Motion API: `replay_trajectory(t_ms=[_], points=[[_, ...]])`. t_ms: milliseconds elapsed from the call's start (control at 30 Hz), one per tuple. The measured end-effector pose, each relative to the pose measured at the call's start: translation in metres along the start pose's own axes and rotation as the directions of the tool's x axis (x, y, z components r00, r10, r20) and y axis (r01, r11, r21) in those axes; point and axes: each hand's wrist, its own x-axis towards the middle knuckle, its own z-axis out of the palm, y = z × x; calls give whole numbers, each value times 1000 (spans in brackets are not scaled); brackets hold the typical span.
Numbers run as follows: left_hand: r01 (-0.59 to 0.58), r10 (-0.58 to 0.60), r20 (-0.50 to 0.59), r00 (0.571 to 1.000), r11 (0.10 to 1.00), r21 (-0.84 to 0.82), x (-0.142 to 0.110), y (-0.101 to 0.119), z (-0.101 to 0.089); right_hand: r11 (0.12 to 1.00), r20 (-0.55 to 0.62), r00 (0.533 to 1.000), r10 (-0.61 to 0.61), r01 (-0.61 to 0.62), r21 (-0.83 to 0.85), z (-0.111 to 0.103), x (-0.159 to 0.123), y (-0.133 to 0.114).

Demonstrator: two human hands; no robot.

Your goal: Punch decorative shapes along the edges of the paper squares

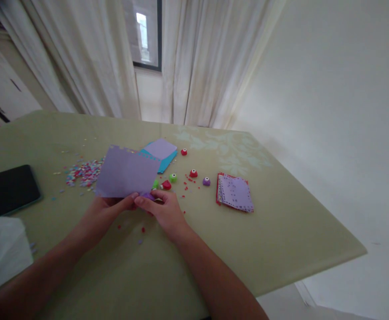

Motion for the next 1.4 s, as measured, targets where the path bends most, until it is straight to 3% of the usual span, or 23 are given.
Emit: replay_trajectory(t_ms=[433,833,1033,1200,1400], points=[[-27,26,14,1000,999,27,-2,5,2,1000,-13,1000,-7,7,28,4,0,-1],[44,-43,14,999,998,-52,-4,3,5,997,-35,999,2,1,79,8,0,1],[-17,19,-92,996,1000,16,-5,3,3,994,3,1000,-28,27,104,1,3,1],[-20,32,-136,990,996,87,-7,5,0,987,-123,989,-83,98,128,-9,14,5],[-16,11,-115,993,999,-39,-7,3,3,986,-257,957,-133,154,62,-19,26,6]])
